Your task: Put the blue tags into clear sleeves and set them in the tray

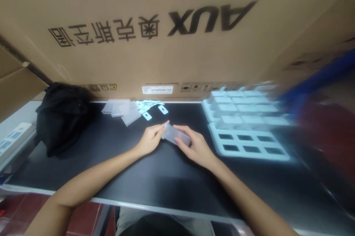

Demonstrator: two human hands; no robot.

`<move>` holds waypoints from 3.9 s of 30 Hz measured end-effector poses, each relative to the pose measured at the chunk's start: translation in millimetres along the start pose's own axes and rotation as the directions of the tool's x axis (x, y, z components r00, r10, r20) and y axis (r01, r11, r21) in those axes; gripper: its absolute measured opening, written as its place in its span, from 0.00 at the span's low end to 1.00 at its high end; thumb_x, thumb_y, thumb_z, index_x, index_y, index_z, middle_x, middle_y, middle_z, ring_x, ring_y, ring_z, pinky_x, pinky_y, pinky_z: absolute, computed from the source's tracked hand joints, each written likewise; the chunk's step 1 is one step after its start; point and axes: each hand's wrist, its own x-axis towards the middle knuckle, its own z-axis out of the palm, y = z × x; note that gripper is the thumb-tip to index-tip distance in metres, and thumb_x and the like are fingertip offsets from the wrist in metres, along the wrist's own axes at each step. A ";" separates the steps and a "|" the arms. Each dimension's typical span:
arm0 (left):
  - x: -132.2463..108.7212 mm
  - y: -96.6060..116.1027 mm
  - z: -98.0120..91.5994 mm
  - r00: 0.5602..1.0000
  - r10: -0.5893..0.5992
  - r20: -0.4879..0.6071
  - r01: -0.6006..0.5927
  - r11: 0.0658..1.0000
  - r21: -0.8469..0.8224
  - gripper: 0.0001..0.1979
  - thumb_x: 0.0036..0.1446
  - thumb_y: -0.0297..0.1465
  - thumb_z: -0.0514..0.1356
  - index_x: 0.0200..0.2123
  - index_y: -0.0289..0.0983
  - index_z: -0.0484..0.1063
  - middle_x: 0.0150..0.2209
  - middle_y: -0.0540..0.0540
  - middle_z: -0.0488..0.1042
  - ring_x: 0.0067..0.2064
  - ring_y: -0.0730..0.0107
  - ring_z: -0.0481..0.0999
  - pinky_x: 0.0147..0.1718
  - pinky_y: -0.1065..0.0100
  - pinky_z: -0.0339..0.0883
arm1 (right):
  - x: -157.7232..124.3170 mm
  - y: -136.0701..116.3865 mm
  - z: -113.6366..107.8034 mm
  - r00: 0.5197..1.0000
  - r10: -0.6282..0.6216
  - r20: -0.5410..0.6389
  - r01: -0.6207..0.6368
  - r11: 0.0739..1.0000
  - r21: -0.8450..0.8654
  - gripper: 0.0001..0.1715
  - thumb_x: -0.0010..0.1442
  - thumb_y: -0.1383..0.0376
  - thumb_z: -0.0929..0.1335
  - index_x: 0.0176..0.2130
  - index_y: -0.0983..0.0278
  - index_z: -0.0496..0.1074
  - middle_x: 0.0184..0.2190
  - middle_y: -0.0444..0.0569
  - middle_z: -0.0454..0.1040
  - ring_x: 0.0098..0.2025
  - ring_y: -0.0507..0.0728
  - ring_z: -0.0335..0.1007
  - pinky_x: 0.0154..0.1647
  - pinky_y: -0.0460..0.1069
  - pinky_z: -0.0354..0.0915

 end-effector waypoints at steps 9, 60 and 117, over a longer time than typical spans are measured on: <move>-4.7 8.2 -0.9 1.000 0.004 0.025 -0.004 1.000 0.014 0.25 0.74 0.43 0.50 0.67 0.40 0.69 0.62 0.43 0.76 0.60 0.58 0.78 0.64 0.57 0.66 | -0.6 -9.1 -4.8 1.000 0.014 -0.018 -0.014 1.000 -0.022 0.17 0.66 0.60 0.67 0.53 0.61 0.73 0.39 0.49 0.82 0.33 0.55 0.78 0.34 0.49 0.72; 117.3 10.5 -55.9 0.987 -0.143 0.072 -0.029 0.281 0.959 0.16 0.66 0.22 0.51 0.50 0.30 0.75 0.43 0.31 0.78 0.48 0.51 0.81 0.46 0.58 0.72 | -2.1 -9.3 -10.2 0.995 0.044 -0.086 -0.045 0.999 -0.004 0.17 0.67 0.60 0.66 0.52 0.62 0.75 0.37 0.47 0.83 0.30 0.54 0.77 0.35 0.48 0.71; -1.6 19.0 -51.0 0.880 0.221 0.421 -0.329 0.922 0.203 0.14 0.73 0.37 0.54 0.46 0.39 0.77 0.44 0.42 0.78 0.47 0.64 0.77 0.51 0.62 0.71 | -53.1 38.2 -163.8 0.953 0.118 -0.280 -0.231 0.880 -0.416 0.26 0.57 0.40 0.73 0.42 0.57 0.77 0.33 0.53 0.79 0.30 0.57 0.75 0.27 0.49 0.67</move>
